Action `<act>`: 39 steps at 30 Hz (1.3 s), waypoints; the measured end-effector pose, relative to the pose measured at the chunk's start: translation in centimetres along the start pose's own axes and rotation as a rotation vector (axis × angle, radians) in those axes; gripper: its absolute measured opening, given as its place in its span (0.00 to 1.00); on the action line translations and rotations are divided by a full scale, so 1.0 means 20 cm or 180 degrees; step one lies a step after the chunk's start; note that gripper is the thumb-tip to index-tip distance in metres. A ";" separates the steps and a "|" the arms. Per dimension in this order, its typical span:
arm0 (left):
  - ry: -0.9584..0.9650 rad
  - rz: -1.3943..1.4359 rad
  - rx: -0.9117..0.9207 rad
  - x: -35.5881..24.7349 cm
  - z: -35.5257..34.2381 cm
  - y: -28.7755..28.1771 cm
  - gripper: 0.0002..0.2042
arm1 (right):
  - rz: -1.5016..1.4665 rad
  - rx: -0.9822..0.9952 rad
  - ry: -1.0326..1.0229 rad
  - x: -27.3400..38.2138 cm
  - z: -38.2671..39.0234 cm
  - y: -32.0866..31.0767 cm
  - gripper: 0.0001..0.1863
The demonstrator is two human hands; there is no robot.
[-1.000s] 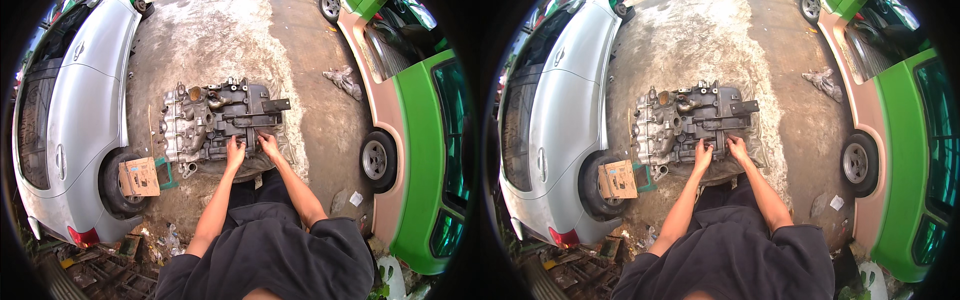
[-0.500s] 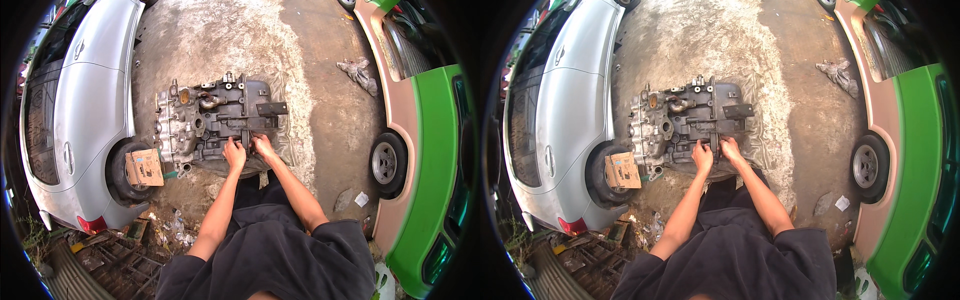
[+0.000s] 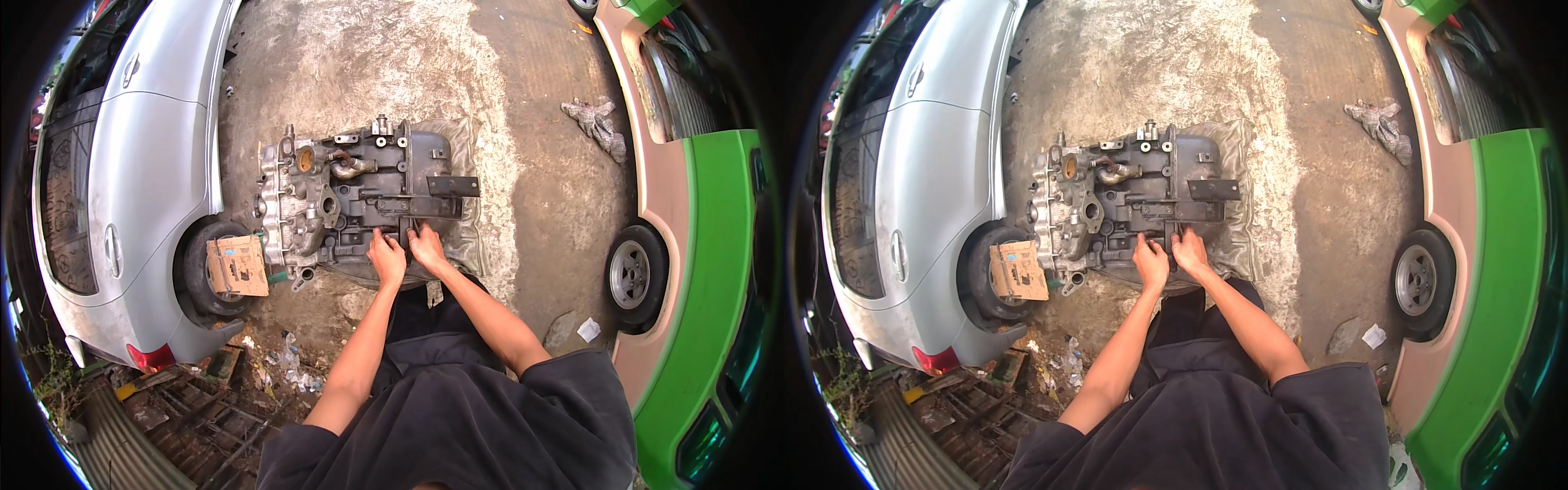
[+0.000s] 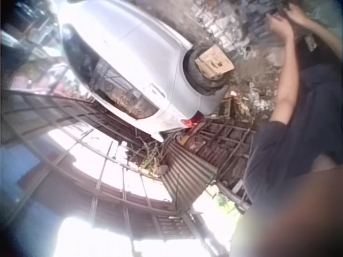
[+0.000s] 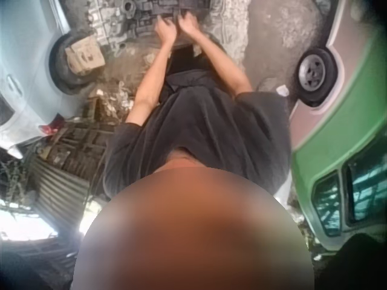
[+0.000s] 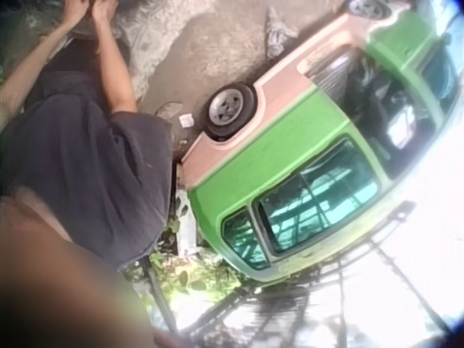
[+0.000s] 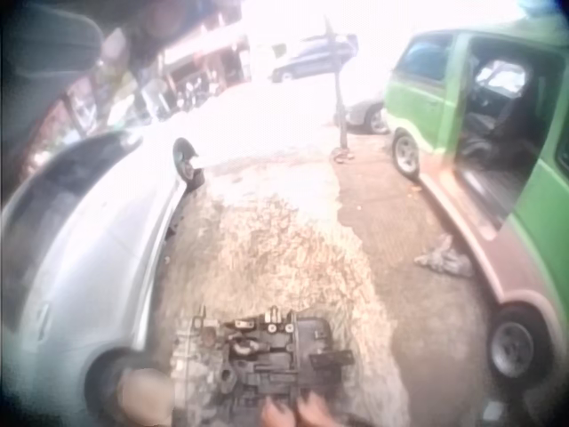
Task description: The person uses a wrench to loosen and remove a bolt from a car engine resting on a cloth on the ground. They then wipe the engine surface with a rag and continue to manipulate components by hand.
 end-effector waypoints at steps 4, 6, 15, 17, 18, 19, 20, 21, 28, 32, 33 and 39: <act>-0.0205 0.0180 0.0250 0.02 0.00 0.01 0.19 | 0.0182 -0.0076 -0.0031 0.01 0.00 0.00 0.22; -0.0192 0.0346 0.0034 0.03 0.00 0.01 0.18 | 0.0301 -0.0101 -0.0055 0.00 0.00 0.01 0.22; -0.0054 0.0554 -0.0423 0.04 -0.01 0.02 0.13 | 0.0624 -0.0877 -0.0123 -0.10 0.05 0.15 0.18; 0.0049 0.0503 -0.0593 0.03 0.00 0.01 0.14 | 0.0536 -0.0850 -0.0202 -0.12 0.05 0.16 0.18; 0.0000 0.0520 -0.0524 0.03 0.00 0.01 0.14 | 0.0478 -0.0852 -0.0261 -0.13 0.04 0.15 0.17; -0.0036 0.0546 -0.0460 0.03 0.00 0.02 0.15 | 0.0478 -0.0921 -0.0277 -0.13 0.03 0.15 0.17; 0.0019 0.0592 -0.0470 0.03 0.01 0.01 0.15 | 0.0479 -0.0887 -0.0292 -0.13 0.03 0.14 0.17; 0.0223 0.0467 -0.0663 0.03 0.00 0.01 0.18 | 0.0463 -0.0845 -0.0254 -0.14 0.03 0.14 0.18; 0.0015 0.0421 -0.0400 0.07 -0.01 0.04 0.17 | -0.0102 -0.0629 0.0286 -0.15 0.05 0.01 0.17; -0.0197 0.0528 -0.0177 0.03 -0.01 0.02 0.16 | -0.0447 -0.0106 0.0470 -0.08 0.06 -0.09 0.17; -0.0165 0.0567 -0.0197 0.02 0.00 0.01 0.16 | -0.0584 0.0160 0.0880 -0.07 0.05 -0.12 0.16; -0.0066 0.0592 -0.0355 -0.01 0.01 -0.01 0.17 | -0.2223 0.0621 0.1620 0.04 -0.05 -0.12 0.09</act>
Point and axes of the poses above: each hand's wrist, its own z-axis away from the middle knuckle, its own y-axis out of the palm, x = y × z, the point moved 2 cm from there along -z, towards the middle knuckle, and after that the axes turned 2 degrees about -z, right-handed, at the moved point
